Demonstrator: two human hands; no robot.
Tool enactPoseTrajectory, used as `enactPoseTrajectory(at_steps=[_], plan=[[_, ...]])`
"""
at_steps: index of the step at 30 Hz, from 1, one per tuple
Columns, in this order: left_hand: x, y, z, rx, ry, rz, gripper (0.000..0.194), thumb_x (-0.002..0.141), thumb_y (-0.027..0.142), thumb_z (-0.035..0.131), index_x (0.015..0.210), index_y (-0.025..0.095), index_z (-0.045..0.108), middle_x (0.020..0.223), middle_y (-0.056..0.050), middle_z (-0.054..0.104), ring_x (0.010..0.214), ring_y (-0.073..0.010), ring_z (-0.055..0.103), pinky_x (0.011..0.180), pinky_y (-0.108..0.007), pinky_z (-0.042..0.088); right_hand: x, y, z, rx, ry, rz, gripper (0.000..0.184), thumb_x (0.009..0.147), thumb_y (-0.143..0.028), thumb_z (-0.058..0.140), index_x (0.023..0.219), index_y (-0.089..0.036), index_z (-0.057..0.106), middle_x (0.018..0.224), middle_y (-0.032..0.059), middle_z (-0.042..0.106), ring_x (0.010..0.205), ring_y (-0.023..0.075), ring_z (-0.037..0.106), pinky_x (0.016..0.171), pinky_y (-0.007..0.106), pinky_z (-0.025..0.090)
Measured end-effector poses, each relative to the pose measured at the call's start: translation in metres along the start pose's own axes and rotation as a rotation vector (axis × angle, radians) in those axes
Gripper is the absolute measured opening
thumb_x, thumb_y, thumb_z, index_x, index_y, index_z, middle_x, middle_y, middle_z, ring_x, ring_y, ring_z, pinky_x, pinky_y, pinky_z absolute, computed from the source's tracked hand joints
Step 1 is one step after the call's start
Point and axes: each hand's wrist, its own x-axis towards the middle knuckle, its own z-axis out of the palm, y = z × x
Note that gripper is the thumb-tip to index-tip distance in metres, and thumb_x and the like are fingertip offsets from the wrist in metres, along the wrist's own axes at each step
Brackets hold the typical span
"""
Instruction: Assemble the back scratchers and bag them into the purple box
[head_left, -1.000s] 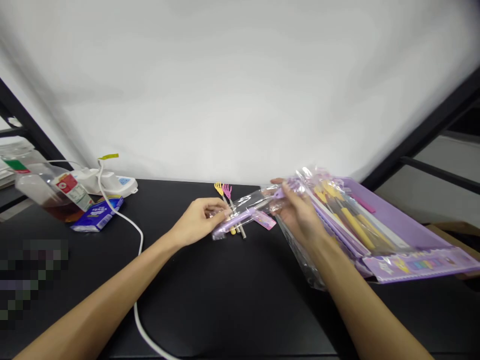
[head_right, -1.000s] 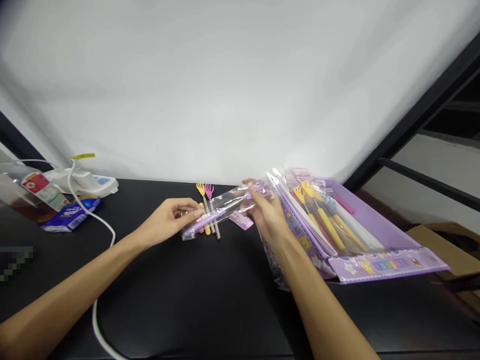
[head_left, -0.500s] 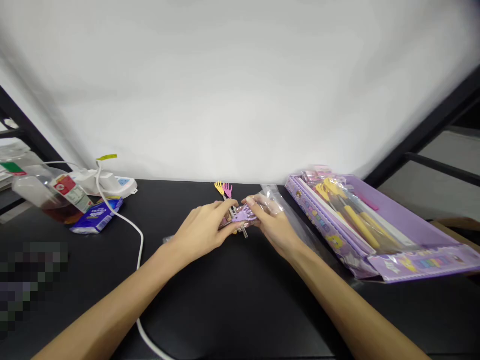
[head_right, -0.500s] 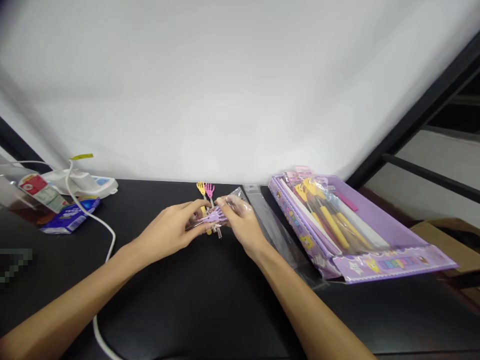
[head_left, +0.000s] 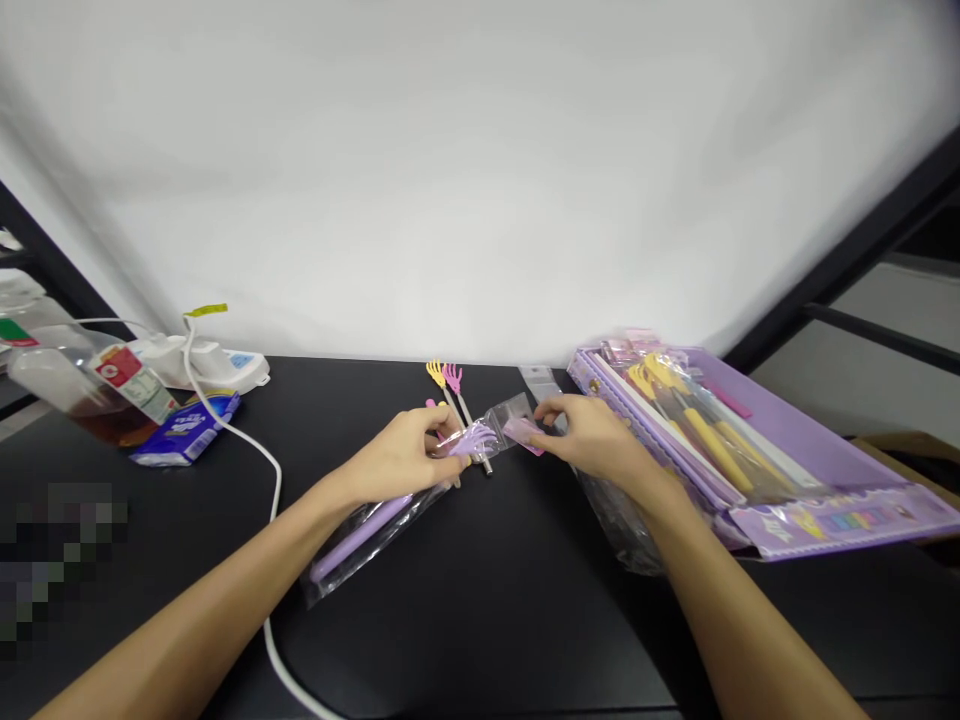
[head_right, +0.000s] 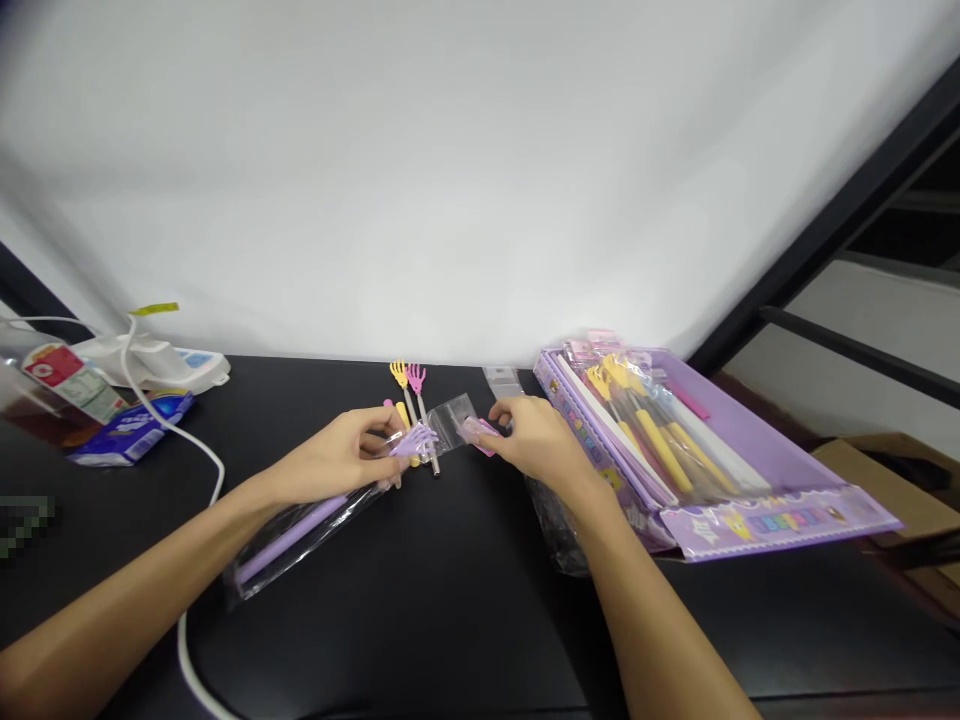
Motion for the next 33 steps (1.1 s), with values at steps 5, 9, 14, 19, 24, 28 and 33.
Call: enactPoseTrajectory(at_steps=[5,9,14,19,24,28,33], plan=[[0.0,0.005,0.001,-0.12,-0.062,0.015,0.052,0.086,0.028,0.068,0.133,0.024,0.047,0.102,-0.006,0.066,0.066,-0.0146,0.07,0.067,-0.032,0.059,0.0,0.0,0.006,0.031,-0.054,0.022,0.023,0.072,-0.043,0.076,0.077,-0.021,0.07,0.077,0.0051,0.071,0.069,0.0209,0.06,0.062,0.033,0.038],[0.0,0.008,0.0,-0.079,-0.026,0.052,0.056,0.093,0.041,0.061,0.142,0.028,0.038,0.1,-0.005,0.063,0.062,-0.0147,0.07,0.058,-0.028,0.059,0.002,0.001,0.007,0.1,-0.053,0.027,0.025,0.07,-0.04,0.078,0.077,-0.022,0.064,0.076,0.0032,0.07,0.07,0.0201,0.06,0.062,0.031,0.039],[-0.001,0.009,-0.001,0.066,0.022,0.08,0.033,0.097,0.044,0.054,0.124,0.024,0.052,0.086,-0.001,0.064,0.058,-0.0136,0.067,0.055,-0.025,0.054,0.003,-0.004,0.004,0.138,-0.047,0.041,0.023,0.066,-0.032,0.079,0.072,-0.022,0.06,0.076,0.0016,0.067,0.067,0.0177,0.056,0.061,0.03,0.038],[-0.001,0.007,-0.001,0.136,0.008,0.093,0.038,0.097,0.036,0.055,0.134,0.026,0.054,0.078,0.001,0.065,0.052,-0.0119,0.063,0.051,-0.023,0.05,0.002,-0.009,0.0,0.444,-0.091,0.052,0.026,0.072,-0.04,0.078,0.072,-0.021,0.062,0.063,-0.0002,0.061,0.058,0.0157,0.054,0.055,0.03,0.039],[0.001,0.0,0.002,0.116,0.009,0.099,0.055,0.095,0.031,0.056,0.149,0.026,0.045,0.089,-0.003,0.069,0.053,-0.0115,0.062,0.052,-0.024,0.051,-0.004,-0.031,-0.005,0.608,0.231,-0.017,0.026,0.081,-0.045,0.075,0.091,-0.021,0.07,0.081,0.0052,0.072,0.072,0.0201,0.065,0.066,0.033,0.05],[0.002,-0.001,0.002,0.042,0.035,0.136,0.066,0.095,0.031,0.058,0.156,0.03,0.034,0.115,-0.01,0.068,0.056,-0.0093,0.062,0.052,-0.024,0.053,-0.012,-0.052,0.001,0.65,0.086,-0.146,0.018,0.086,-0.041,0.072,0.089,-0.023,0.075,0.091,0.0059,0.074,0.086,0.023,0.069,0.078,0.037,0.054],[0.0,0.001,0.001,-0.031,0.041,0.141,0.066,0.096,0.032,0.058,0.156,0.029,0.032,0.116,-0.011,0.068,0.052,-0.0066,0.059,0.047,-0.02,0.05,-0.014,-0.06,0.015,0.457,0.234,-0.354,0.01,0.085,-0.033,0.075,0.086,-0.025,0.078,0.122,0.0085,0.067,0.111,0.0262,0.065,0.096,0.043,0.052]])
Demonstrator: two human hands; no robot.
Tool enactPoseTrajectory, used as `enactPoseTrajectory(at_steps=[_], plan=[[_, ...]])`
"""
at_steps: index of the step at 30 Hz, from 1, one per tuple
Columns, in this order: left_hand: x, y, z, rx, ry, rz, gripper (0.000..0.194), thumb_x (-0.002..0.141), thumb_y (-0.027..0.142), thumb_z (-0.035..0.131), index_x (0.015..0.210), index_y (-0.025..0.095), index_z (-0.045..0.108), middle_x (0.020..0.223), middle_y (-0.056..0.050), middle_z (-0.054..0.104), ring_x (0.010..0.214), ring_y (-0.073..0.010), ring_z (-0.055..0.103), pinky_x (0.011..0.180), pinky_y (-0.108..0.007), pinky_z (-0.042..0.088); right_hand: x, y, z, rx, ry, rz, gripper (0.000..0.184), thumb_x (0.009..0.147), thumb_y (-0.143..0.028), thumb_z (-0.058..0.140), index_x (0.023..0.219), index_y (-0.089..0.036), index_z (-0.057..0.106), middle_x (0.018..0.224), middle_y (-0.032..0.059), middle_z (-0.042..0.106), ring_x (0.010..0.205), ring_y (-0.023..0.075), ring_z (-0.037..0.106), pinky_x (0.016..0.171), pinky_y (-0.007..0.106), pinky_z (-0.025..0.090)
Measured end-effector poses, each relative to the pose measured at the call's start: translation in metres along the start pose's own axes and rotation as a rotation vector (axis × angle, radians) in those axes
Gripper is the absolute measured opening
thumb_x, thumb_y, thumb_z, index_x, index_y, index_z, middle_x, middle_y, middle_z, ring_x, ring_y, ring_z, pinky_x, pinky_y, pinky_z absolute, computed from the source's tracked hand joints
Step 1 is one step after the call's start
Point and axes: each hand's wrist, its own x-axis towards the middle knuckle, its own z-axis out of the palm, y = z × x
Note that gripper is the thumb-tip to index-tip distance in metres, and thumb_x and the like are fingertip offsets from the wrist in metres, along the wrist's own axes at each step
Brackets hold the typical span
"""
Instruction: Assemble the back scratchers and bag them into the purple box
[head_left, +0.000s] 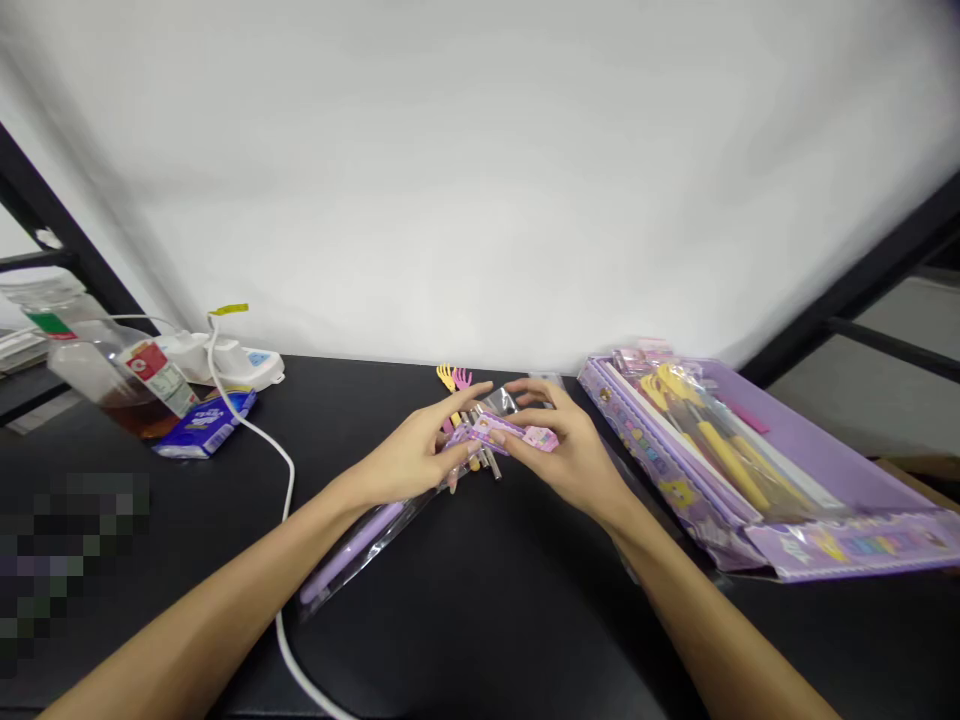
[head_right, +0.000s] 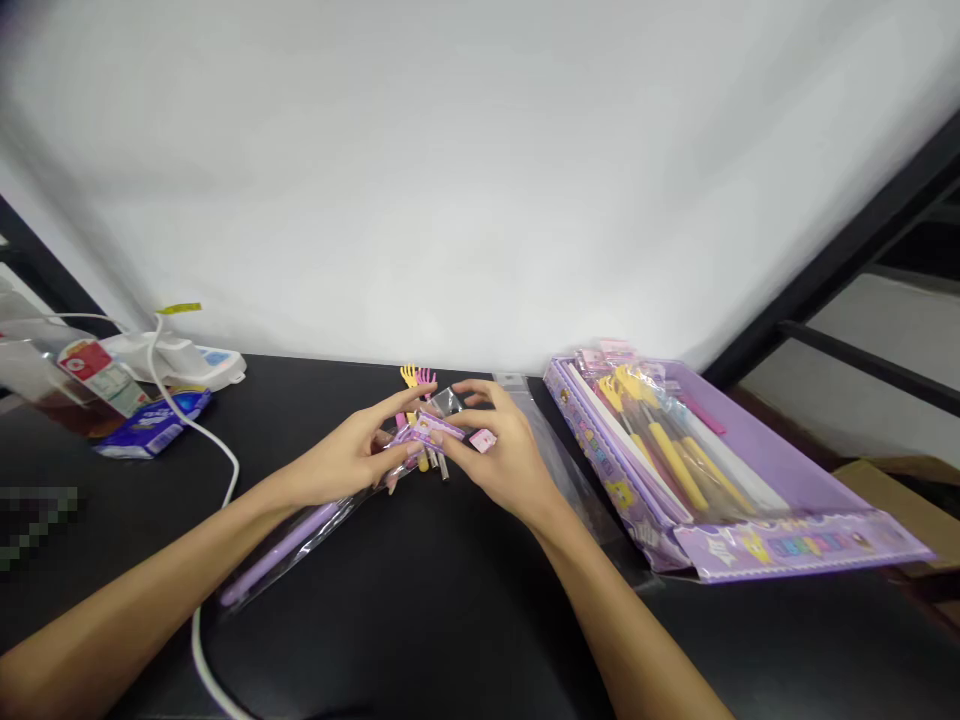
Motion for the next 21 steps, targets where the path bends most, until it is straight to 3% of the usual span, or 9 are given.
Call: enactPoseTrajectory(at_steps=[3,6,11,14,17,19,21], plan=[[0.0,0.001,-0.001,-0.046,0.025,0.028,0.064,0.095,0.029,0.059,0.154,0.032,0.034,0.141,-0.016,0.054,0.053,-0.0034,0.059,0.046,-0.019,0.051,0.0,0.004,0.004,-0.072,0.113,-0.099,0.009,0.087,-0.028,0.072,0.091,-0.022,0.077,0.123,0.0108,0.068,0.103,0.0245,0.069,0.092,0.042,0.056],[0.0,0.002,-0.001,-0.064,0.022,0.036,0.063,0.095,0.028,0.059,0.153,0.033,0.034,0.145,-0.017,0.051,0.052,-0.0027,0.06,0.045,-0.018,0.052,0.0,0.005,0.005,-0.17,0.248,-0.17,0.008,0.09,-0.023,0.068,0.091,-0.021,0.076,0.108,0.0101,0.074,0.095,0.0231,0.072,0.087,0.04,0.059],[-0.001,0.002,0.002,-0.038,0.042,0.058,0.061,0.095,0.029,0.059,0.151,0.035,0.037,0.149,-0.017,0.048,0.051,-0.0034,0.061,0.045,-0.019,0.051,-0.002,0.005,0.005,-0.282,0.342,-0.204,0.009,0.091,-0.02,0.066,0.088,-0.02,0.075,0.098,0.0098,0.076,0.087,0.0223,0.073,0.082,0.039,0.06],[-0.001,0.006,0.004,-0.019,0.043,0.046,0.057,0.094,0.029,0.06,0.148,0.03,0.041,0.131,-0.014,0.063,0.05,-0.0051,0.06,0.045,-0.019,0.05,-0.002,0.004,0.005,-0.208,0.367,-0.09,0.011,0.09,-0.024,0.066,0.085,-0.019,0.074,0.095,0.0097,0.076,0.083,0.0219,0.072,0.075,0.036,0.06],[-0.002,0.009,0.004,0.003,0.018,0.03,0.049,0.095,0.027,0.059,0.143,0.024,0.048,0.106,-0.009,0.073,0.05,-0.0067,0.059,0.046,-0.018,0.048,0.0,0.006,0.002,0.09,0.294,0.166,0.016,0.085,-0.034,0.074,0.082,-0.019,0.068,0.093,0.0077,0.075,0.083,0.0212,0.072,0.073,0.033,0.06],[-0.002,0.008,0.004,0.007,0.014,0.048,0.042,0.095,0.027,0.058,0.137,0.026,0.055,0.126,-0.011,0.067,0.05,-0.0054,0.06,0.046,-0.018,0.049,0.002,0.009,-0.001,0.311,0.241,0.311,0.026,0.08,-0.04,0.079,0.08,-0.02,0.062,0.09,0.0055,0.074,0.081,0.0202,0.072,0.073,0.033,0.061],[-0.001,0.006,0.003,0.01,0.021,0.074,0.037,0.096,0.028,0.058,0.133,0.028,0.06,0.149,-0.012,0.051,0.052,-0.0038,0.061,0.048,-0.02,0.052,0.004,0.013,-0.004,0.485,0.195,0.394,0.034,0.075,-0.043,0.083,0.081,-0.021,0.057,0.083,0.0029,0.073,0.077,0.0191,0.071,0.073,0.034,0.06]])
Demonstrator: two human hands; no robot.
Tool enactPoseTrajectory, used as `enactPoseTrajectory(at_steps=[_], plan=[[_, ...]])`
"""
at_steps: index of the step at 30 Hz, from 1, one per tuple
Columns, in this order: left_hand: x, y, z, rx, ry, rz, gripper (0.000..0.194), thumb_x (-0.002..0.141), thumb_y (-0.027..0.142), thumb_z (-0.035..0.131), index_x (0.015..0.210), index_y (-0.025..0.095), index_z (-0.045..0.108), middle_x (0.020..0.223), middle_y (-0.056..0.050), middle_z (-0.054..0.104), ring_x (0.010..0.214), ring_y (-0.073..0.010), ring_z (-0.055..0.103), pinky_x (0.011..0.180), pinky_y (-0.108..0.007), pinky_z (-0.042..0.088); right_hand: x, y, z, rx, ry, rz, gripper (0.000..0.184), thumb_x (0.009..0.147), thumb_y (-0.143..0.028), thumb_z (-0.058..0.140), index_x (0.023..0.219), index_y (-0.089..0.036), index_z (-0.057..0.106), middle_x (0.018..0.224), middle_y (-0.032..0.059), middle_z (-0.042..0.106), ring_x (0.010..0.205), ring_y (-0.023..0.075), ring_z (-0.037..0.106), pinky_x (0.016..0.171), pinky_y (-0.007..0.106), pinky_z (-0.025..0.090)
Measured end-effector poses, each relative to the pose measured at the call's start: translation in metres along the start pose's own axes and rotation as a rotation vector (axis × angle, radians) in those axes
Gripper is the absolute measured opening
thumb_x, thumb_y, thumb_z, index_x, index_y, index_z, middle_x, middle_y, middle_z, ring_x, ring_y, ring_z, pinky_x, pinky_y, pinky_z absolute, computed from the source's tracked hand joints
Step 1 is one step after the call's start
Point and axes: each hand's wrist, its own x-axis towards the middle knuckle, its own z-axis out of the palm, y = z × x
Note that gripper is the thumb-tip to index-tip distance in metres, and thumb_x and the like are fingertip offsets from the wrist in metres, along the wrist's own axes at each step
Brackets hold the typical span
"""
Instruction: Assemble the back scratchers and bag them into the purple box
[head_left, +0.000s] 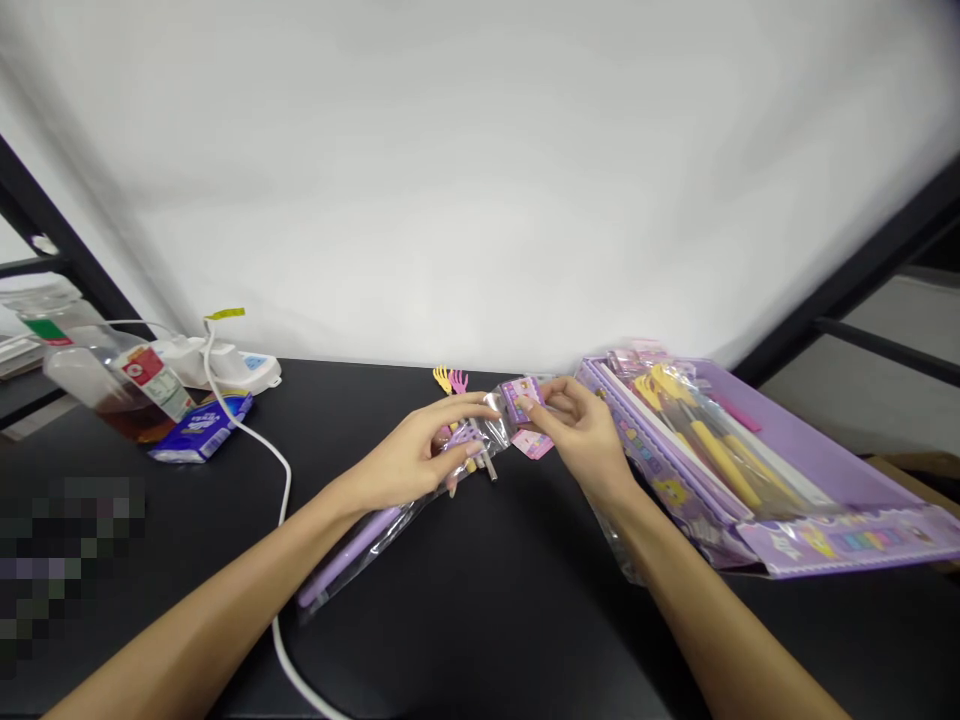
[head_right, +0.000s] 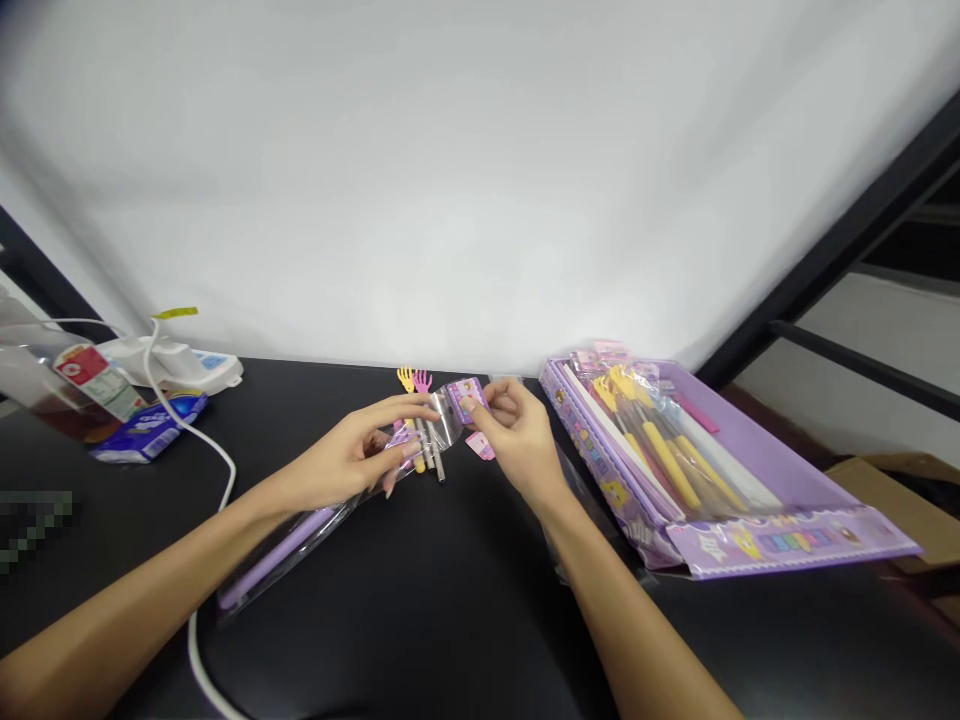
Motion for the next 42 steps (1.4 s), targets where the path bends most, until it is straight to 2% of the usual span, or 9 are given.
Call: enactPoseTrajectory(at_steps=[5,10,19,25,29,33,38,40,42], plan=[[0.0,-0.002,-0.001,0.015,-0.004,0.023,0.038,0.096,0.027,0.057,0.134,0.032,0.061,0.155,-0.01,0.044,0.053,-0.003,0.061,0.05,-0.022,0.056,0.006,-0.001,-0.006,0.07,0.033,0.074,0.043,0.062,-0.042,0.091,0.081,-0.021,0.058,0.068,-0.0005,0.07,0.062,0.0152,0.067,0.062,0.028,0.055],[0.0,-0.001,-0.001,0.02,-0.024,0.032,0.039,0.097,0.026,0.056,0.135,0.034,0.06,0.157,-0.009,0.043,0.053,-0.0026,0.061,0.05,-0.022,0.056,0.006,-0.001,-0.005,0.11,0.081,0.027,0.045,0.057,-0.036,0.095,0.083,-0.022,0.061,0.077,-0.0004,0.072,0.075,0.0166,0.07,0.07,0.028,0.054],[0.0,-0.005,0.0,0.044,-0.041,0.048,0.04,0.097,0.022,0.055,0.136,0.031,0.059,0.154,-0.011,0.047,0.053,-0.0025,0.062,0.05,-0.019,0.055,0.008,0.005,-0.007,0.075,0.025,0.01,0.033,0.067,-0.04,0.089,0.088,-0.02,0.074,0.093,0.0057,0.074,0.091,0.0212,0.069,0.089,0.037,0.054],[0.0,-0.001,0.0,0.042,-0.041,0.069,0.043,0.096,0.021,0.054,0.138,0.032,0.058,0.154,-0.011,0.046,0.056,-0.0036,0.063,0.049,-0.019,0.055,0.005,-0.005,-0.008,0.166,-0.097,0.148,0.035,0.061,-0.038,0.092,0.076,-0.019,0.066,0.082,0.002,0.071,0.08,0.0181,0.066,0.079,0.034,0.054],[0.0,0.001,0.0,0.077,-0.025,0.051,0.042,0.096,0.024,0.056,0.137,0.033,0.06,0.152,-0.01,0.048,0.057,-0.0049,0.063,0.05,-0.02,0.055,0.004,-0.009,-0.012,0.182,-0.152,0.22,0.035,0.071,-0.042,0.087,0.092,-0.02,0.07,0.082,0.0028,0.074,0.076,0.0175,0.069,0.077,0.034,0.057],[-0.001,0.0,0.0,0.082,-0.029,0.051,0.041,0.097,0.026,0.054,0.137,0.033,0.059,0.153,-0.011,0.047,0.054,-0.0044,0.062,0.051,-0.022,0.056,0.006,-0.009,-0.017,0.118,-0.216,0.199,0.038,0.078,-0.047,0.08,0.103,-0.019,0.076,0.091,0.0067,0.077,0.079,0.02,0.072,0.077,0.035,0.059],[-0.001,-0.001,0.0,0.112,-0.043,0.048,0.041,0.096,0.026,0.055,0.137,0.031,0.058,0.155,-0.011,0.045,0.054,-0.0039,0.062,0.049,-0.02,0.053,0.008,-0.005,-0.021,0.076,-0.182,0.19,0.038,0.068,-0.04,0.088,0.096,-0.017,0.078,0.081,0.0066,0.078,0.073,0.0197,0.072,0.073,0.034,0.057],[-0.001,0.0,0.001,0.116,-0.047,0.043,0.042,0.096,0.027,0.055,0.138,0.031,0.056,0.148,-0.011,0.052,0.054,-0.0049,0.062,0.048,-0.02,0.05,0.008,-0.004,-0.02,0.076,-0.162,0.191,0.036,0.064,-0.037,0.09,0.092,-0.017,0.079,0.081,0.0066,0.078,0.072,0.019,0.071,0.072,0.033,0.056],[-0.002,0.003,0.001,0.118,-0.059,0.022,0.044,0.097,0.028,0.055,0.14,0.029,0.052,0.119,-0.009,0.069,0.053,-0.0076,0.062,0.048,-0.02,0.048,0.008,-0.004,-0.019,0.083,-0.15,0.197,0.034,0.062,-0.035,0.092,0.088,-0.017,0.078,0.079,0.0056,0.077,0.07,0.0174,0.07,0.07,0.032,0.055]])
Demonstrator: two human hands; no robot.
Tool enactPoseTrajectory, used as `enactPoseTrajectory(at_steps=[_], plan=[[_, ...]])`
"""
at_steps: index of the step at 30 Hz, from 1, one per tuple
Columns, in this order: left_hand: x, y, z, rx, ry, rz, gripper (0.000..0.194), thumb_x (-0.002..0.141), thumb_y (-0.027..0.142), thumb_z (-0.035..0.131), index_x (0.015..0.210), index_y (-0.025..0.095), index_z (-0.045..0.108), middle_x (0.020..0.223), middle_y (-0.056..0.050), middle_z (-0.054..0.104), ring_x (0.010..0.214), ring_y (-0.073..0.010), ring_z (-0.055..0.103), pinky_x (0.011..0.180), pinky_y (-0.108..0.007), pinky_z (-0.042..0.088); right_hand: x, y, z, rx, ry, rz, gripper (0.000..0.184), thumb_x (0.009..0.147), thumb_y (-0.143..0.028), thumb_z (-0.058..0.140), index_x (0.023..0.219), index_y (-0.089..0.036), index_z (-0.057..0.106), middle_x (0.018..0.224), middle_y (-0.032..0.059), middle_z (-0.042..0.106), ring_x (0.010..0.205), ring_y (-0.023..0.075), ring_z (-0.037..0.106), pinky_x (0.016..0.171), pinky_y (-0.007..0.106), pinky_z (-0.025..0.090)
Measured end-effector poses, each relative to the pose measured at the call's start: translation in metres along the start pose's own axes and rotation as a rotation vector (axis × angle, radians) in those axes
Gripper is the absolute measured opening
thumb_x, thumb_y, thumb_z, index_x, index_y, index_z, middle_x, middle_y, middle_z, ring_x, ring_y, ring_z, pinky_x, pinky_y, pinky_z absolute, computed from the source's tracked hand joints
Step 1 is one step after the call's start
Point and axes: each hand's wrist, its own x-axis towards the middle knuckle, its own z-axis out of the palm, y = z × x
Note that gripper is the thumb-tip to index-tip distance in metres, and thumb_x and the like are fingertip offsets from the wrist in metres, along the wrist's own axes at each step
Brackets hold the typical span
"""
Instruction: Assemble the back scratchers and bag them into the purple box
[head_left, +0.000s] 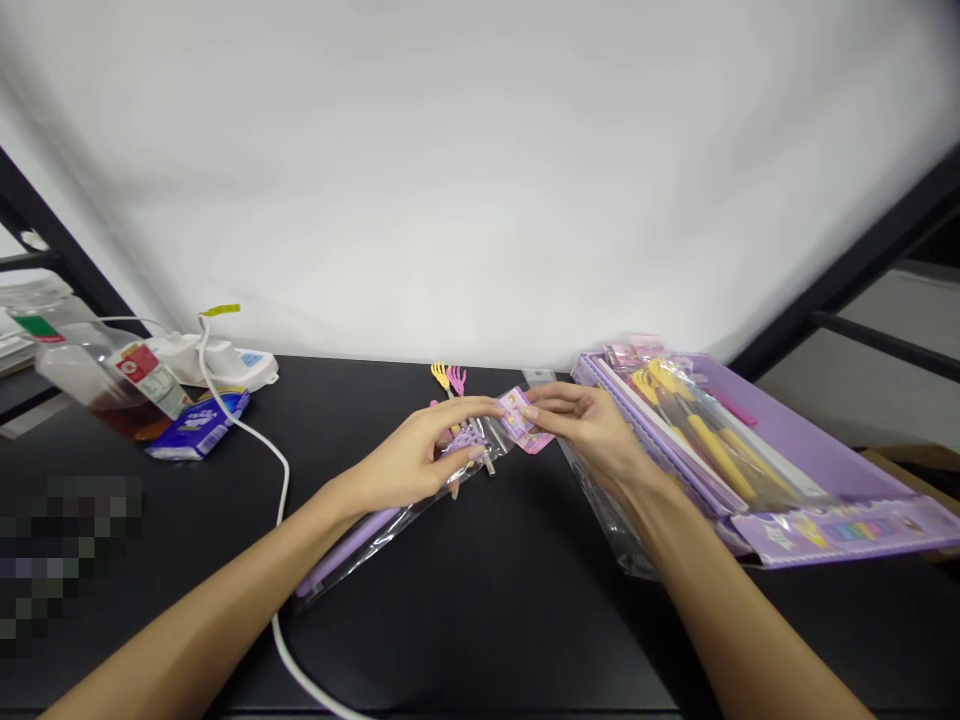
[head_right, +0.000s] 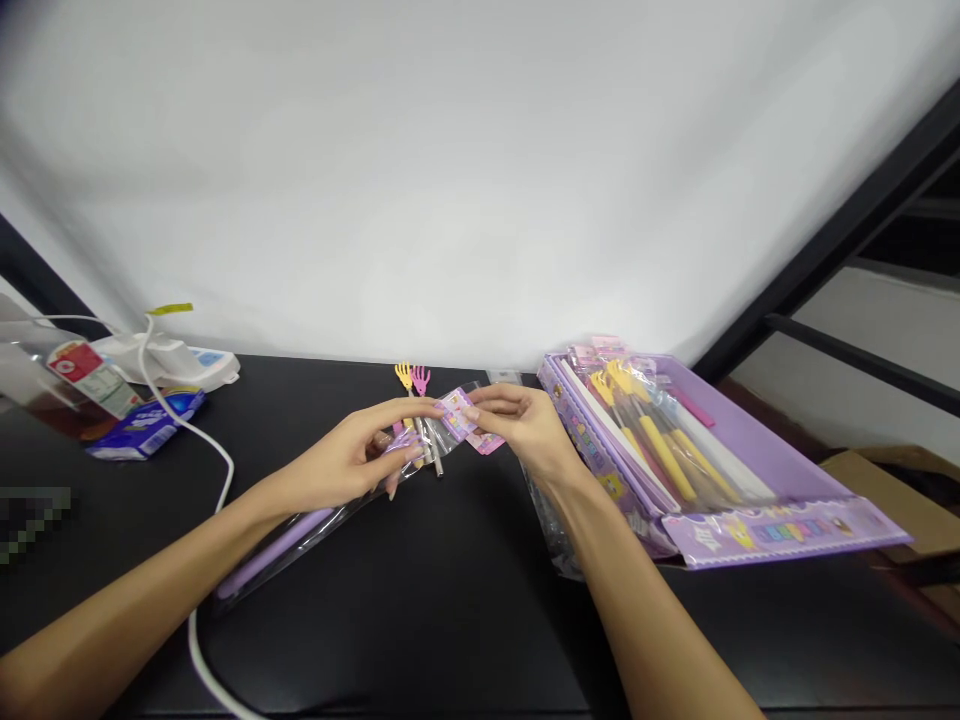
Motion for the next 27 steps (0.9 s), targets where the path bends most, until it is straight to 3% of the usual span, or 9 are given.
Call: enactPoseTrajectory(at_steps=[2,4,10,16,19,21,24,27], plan=[[-0.001,0.002,0.0,0.007,-0.011,-0.036,0.043,0.097,0.028,0.056,0.139,0.026,0.049,0.079,-0.001,0.07,0.05,-0.0109,0.061,0.048,-0.02,0.046,-0.001,-0.001,0.002,0.02,0.008,0.012,0.032,0.058,-0.032,0.093,0.08,-0.018,0.076,0.074,0.0034,0.075,0.068,0.0156,0.067,0.067,0.03,0.053],[-0.001,0.003,0.001,0.009,0.001,-0.063,0.04,0.096,0.03,0.057,0.135,0.025,0.049,0.066,0.003,0.064,0.05,-0.0127,0.06,0.048,-0.021,0.045,-0.003,-0.003,0.005,0.053,0.004,0.04,0.032,0.055,-0.03,0.094,0.074,-0.018,0.072,0.072,0.0014,0.072,0.067,0.0144,0.065,0.065,0.029,0.052],[-0.001,0.001,0.002,-0.021,0.047,-0.045,0.037,0.094,0.028,0.059,0.129,0.028,0.049,0.112,-0.006,0.069,0.053,-0.0095,0.061,0.049,-0.022,0.048,-0.007,-0.009,0.009,0.068,-0.097,0.107,0.032,0.071,-0.043,0.084,0.085,-0.016,0.076,0.081,0.0055,0.072,0.071,0.0157,0.064,0.064,0.029,0.053],[-0.001,0.0,0.001,0.004,0.037,-0.036,0.037,0.094,0.027,0.058,0.129,0.027,0.05,0.086,0.0,0.068,0.051,-0.0115,0.062,0.052,-0.023,0.049,-0.002,0.0,0.005,-0.026,0.02,0.024,0.036,0.06,-0.043,0.091,0.081,-0.018,0.075,0.079,0.0049,0.071,0.069,0.0179,0.065,0.062,0.032,0.055],[0.0,-0.002,0.003,0.007,0.06,-0.013,0.035,0.093,0.025,0.057,0.128,0.026,0.051,0.104,-0.004,0.07,0.051,-0.0089,0.062,0.051,-0.022,0.049,-0.002,0.005,0.009,-0.109,0.089,-0.116,0.036,0.06,-0.041,0.092,0.077,-0.019,0.068,0.08,0.0031,0.071,0.075,0.0189,0.067,0.07,0.033,0.057],[0.0,-0.003,0.003,0.001,0.078,0.004,0.034,0.093,0.023,0.056,0.127,0.026,0.05,0.118,-0.006,0.068,0.051,-0.0072,0.062,0.051,-0.022,0.05,-0.004,0.004,0.015,-0.161,0.065,-0.155,0.035,0.063,-0.041,0.09,0.079,-0.02,0.067,0.089,0.0047,0.073,0.085,0.0216,0.07,0.078,0.034,0.058],[0.0,-0.004,0.003,-0.013,0.094,0.004,0.034,0.093,0.024,0.056,0.126,0.025,0.05,0.125,-0.008,0.065,0.051,-0.0067,0.061,0.049,-0.021,0.049,-0.008,0.002,0.022,-0.198,-0.05,-0.097,0.033,0.075,-0.049,0.081,0.087,-0.019,0.074,0.098,0.0081,0.076,0.094,0.0251,0.072,0.087,0.039,0.057],[0.0,-0.005,0.003,-0.016,0.109,-0.009,0.035,0.093,0.026,0.057,0.127,0.025,0.05,0.123,-0.009,0.066,0.051,-0.0073,0.061,0.048,-0.022,0.049,-0.009,0.003,0.024,-0.221,-0.064,-0.053,0.038,0.078,-0.055,0.076,0.088,-0.018,0.076,0.089,0.0088,0.077,0.084,0.0256,0.073,0.081,0.041,0.059]])
